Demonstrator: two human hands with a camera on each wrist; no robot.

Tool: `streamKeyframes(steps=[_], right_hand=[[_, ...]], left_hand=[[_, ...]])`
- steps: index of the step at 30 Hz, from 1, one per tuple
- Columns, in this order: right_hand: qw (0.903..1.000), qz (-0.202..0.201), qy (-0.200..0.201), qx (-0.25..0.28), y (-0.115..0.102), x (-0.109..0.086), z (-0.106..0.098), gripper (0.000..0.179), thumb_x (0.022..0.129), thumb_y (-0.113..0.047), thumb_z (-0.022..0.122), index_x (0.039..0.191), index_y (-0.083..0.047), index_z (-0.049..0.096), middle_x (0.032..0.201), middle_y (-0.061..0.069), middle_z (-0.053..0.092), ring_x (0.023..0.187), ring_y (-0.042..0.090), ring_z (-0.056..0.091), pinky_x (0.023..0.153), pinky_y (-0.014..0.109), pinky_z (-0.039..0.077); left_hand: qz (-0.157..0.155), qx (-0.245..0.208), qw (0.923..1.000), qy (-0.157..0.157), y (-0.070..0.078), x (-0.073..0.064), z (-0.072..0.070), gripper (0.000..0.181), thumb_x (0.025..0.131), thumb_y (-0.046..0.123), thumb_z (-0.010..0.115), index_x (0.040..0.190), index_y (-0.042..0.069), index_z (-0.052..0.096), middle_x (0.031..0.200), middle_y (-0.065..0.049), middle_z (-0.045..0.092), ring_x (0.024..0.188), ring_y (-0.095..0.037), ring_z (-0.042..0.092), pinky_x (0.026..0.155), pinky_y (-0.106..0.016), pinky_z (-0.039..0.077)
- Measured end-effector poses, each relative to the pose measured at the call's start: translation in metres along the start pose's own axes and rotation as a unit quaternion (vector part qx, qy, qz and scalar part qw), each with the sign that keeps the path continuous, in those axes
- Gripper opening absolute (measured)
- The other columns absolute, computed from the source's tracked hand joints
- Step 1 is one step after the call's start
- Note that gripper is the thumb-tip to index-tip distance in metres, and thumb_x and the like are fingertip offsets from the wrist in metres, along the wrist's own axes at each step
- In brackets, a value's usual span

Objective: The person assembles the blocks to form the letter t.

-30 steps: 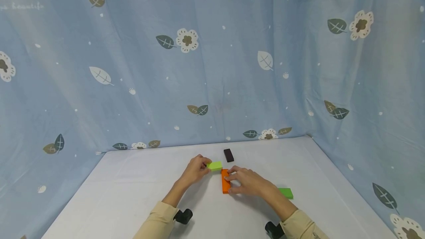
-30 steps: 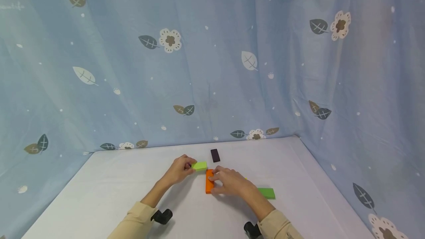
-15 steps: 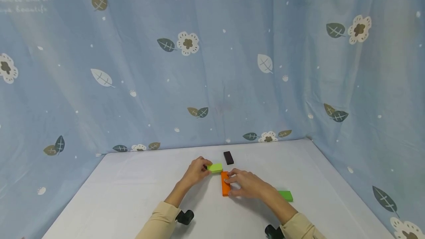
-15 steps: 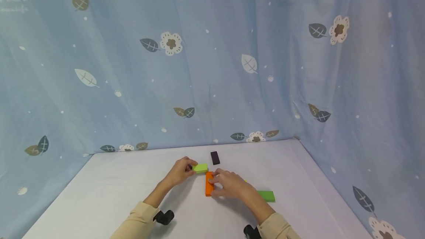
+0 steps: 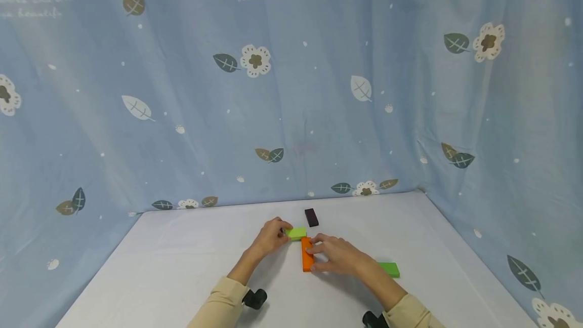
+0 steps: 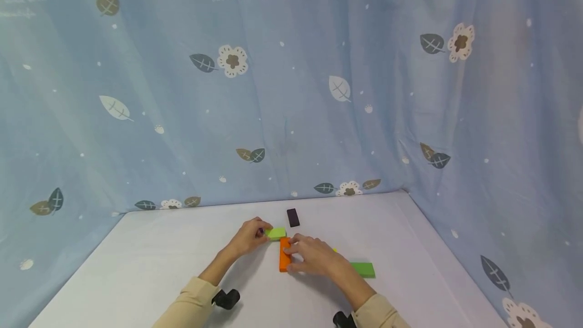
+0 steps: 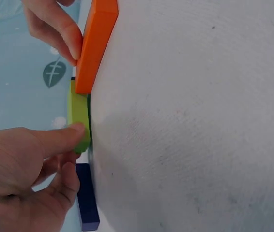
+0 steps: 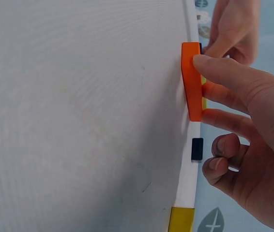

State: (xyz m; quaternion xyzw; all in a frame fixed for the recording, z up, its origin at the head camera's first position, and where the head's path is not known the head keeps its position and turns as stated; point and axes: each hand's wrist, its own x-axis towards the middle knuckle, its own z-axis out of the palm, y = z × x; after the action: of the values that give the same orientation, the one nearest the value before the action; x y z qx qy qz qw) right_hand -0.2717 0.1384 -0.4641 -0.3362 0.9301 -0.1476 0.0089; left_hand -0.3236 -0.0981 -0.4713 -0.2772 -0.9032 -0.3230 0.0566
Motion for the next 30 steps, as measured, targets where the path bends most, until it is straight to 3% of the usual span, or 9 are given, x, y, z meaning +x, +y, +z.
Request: streamKeyframes(steps=[7,25,30], right_hand=[[1.0,-0.004,-0.001,0.0,-0.002,-0.0013,0.0017,0.042,0.087,-0.039,0.073,0.125,-0.021,0.07,0.132,0.004,0.061,0.107,0.024,0.065,0.088,0.045,0.056],[1.0,-0.005,0.004,0.005,-0.0021,-0.001,-0.0001,0.042,0.087,-0.038,0.073,0.124,-0.02,0.07,0.131,0.004,0.061,0.106,0.024,0.065,0.087,0.048,0.055],[0.9999,-0.011,0.007,0.003,-0.0008,-0.0009,0.001,0.041,0.088,-0.037,0.072,0.124,-0.018,0.07,0.131,0.005,0.061,0.107,0.025,0.065,0.088,0.048,0.055]], left_hand=[[-0.025,0.014,0.9995,-0.013,-0.0022,-0.0014,0.0025,0.026,0.083,-0.003,0.072,0.109,-0.004,0.071,0.099,-0.015,0.065,0.081,-0.018,0.059,0.071,-0.026,0.053],[-0.029,0.042,0.9987,-0.007,-0.0008,0.0002,0.0055,0.025,0.085,-0.002,0.071,0.11,0.0,0.072,0.102,-0.014,0.066,0.085,-0.021,0.061,0.077,-0.037,0.054],[-0.024,0.064,0.9977,-0.002,0.002,-0.0011,0.0056,0.024,0.084,-0.001,0.072,0.108,0.001,0.073,0.102,-0.014,0.066,0.087,-0.023,0.058,0.077,-0.039,0.05]])
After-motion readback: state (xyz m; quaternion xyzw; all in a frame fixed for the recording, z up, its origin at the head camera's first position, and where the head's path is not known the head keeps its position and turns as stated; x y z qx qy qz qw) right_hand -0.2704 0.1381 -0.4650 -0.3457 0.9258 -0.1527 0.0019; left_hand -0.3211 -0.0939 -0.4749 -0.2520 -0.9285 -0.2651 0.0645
